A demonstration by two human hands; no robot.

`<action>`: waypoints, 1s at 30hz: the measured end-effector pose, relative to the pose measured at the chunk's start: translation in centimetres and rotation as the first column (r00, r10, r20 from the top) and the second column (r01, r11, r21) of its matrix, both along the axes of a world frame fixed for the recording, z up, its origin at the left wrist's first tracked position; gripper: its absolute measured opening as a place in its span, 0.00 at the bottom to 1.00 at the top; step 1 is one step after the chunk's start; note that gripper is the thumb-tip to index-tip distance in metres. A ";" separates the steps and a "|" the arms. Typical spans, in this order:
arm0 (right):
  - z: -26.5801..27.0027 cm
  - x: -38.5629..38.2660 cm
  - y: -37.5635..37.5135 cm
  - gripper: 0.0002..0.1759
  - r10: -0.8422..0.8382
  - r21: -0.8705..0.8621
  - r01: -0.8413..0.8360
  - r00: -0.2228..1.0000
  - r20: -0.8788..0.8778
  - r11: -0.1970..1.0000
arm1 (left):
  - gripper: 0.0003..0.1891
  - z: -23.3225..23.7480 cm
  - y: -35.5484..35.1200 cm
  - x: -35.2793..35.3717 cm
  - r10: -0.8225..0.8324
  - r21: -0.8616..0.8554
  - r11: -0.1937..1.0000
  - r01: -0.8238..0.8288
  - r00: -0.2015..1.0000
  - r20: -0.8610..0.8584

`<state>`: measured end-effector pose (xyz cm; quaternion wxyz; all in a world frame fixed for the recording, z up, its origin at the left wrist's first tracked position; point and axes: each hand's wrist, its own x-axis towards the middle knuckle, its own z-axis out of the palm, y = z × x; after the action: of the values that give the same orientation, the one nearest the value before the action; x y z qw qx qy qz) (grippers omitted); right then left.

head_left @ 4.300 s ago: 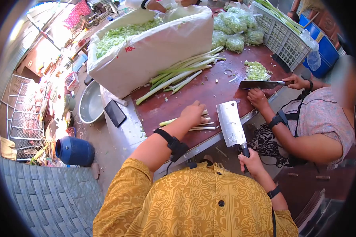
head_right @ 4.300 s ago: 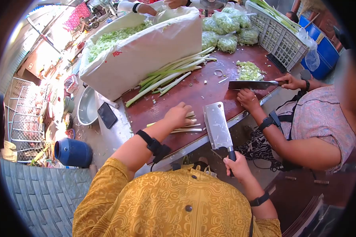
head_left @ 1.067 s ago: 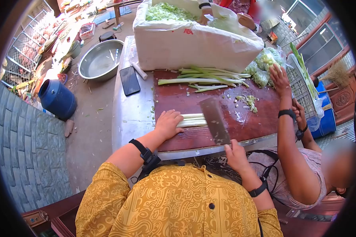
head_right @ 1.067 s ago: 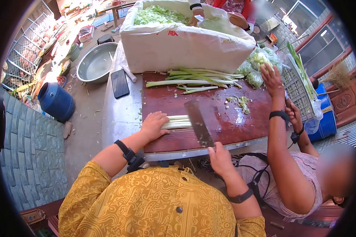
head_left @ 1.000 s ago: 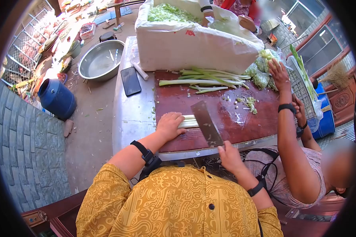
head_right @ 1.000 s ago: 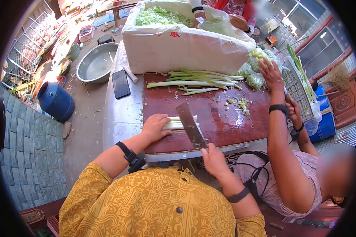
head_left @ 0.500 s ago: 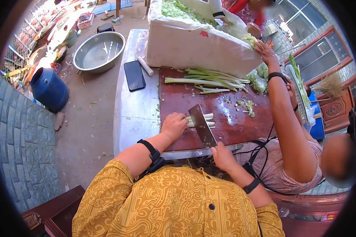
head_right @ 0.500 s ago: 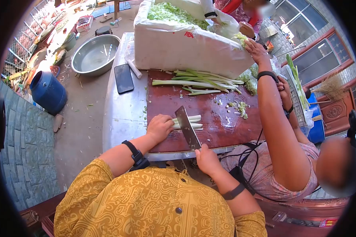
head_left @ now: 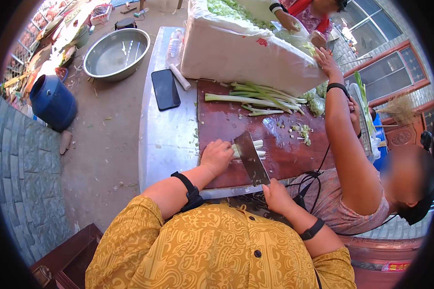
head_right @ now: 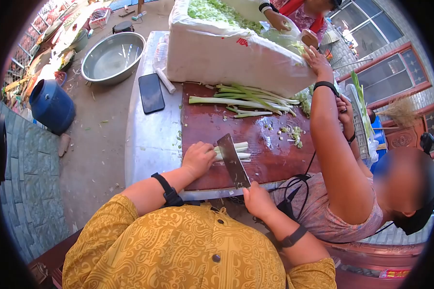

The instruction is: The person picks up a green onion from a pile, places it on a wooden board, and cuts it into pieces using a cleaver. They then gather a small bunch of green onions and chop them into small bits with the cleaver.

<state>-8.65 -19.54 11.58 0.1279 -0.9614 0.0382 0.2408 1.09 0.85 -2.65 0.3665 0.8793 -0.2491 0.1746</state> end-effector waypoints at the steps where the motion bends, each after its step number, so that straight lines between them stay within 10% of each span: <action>1: -0.2 0.2 0.0 0.18 -0.003 -0.007 0.003 1.000 -0.002 1.000 | 0.05 -0.2 0.0 0.1 -0.001 -0.004 1.000 0.001 1.000 0.009; 30: -7.3 5.5 3.8 0.16 -0.036 -0.012 0.042 0.950 0.311 0.999 | 0.07 0.0 0.1 -0.2 -0.002 0.029 1.000 -0.001 0.997 0.082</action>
<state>-3.14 -15.72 4.29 0.1280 -0.9875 0.0387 0.0836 0.87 0.91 -2.61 0.3434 0.8765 -0.2666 0.2068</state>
